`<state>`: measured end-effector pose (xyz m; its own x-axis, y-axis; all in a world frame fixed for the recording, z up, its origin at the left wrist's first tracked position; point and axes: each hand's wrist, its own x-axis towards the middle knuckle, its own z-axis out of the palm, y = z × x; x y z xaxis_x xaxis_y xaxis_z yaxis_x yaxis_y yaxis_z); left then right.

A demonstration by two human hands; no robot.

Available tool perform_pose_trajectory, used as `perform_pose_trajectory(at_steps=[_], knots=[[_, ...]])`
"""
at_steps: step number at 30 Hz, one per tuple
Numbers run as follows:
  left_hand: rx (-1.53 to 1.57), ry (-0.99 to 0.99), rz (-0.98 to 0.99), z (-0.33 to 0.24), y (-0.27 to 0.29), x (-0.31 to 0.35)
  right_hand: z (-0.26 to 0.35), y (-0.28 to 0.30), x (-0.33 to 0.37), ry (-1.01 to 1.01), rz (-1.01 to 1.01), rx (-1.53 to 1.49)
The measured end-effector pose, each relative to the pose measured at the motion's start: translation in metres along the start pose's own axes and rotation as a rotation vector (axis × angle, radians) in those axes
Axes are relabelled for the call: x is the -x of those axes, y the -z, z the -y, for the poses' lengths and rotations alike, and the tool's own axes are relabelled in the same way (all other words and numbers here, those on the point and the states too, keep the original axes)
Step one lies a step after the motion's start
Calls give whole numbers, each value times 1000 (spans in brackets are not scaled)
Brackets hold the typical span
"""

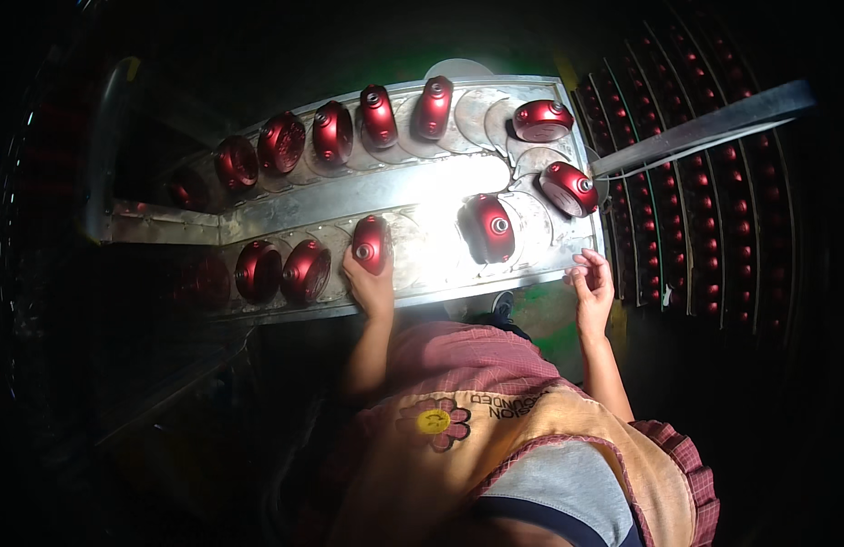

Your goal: The person repeatedly picks up red decorative items from a table and places them into a metal tray with circular indentations. The person handles the items one at a time, moving them between the table and the tray.

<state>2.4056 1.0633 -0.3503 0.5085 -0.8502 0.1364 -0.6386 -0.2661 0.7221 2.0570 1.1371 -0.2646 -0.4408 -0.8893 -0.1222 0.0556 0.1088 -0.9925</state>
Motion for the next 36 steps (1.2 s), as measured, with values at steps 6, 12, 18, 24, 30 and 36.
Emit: perform_pose_trajectory(at_steps=[6, 12, 18, 24, 30, 36], knots=[[16, -79, 59, -11, -16, 17, -12, 62, 16, -95, -87, 47], [-105, -328, -165, -49, -7, 48, -24, 158, 50, 25, -233, -96], [549, -258, 286, -173, -56, 145, -25, 330, 75, 71, -495, -193], [918, 0, 909, -301, -165, 251, 1, 473, 101, 277, -817, -200], [996, 12, 1115, -419, -253, 301, 15, 572, 154, 303, -1198, -42], [1194, -38, 1164, -583, -368, 306, -19, 668, 212, 573, -1313, 696]])
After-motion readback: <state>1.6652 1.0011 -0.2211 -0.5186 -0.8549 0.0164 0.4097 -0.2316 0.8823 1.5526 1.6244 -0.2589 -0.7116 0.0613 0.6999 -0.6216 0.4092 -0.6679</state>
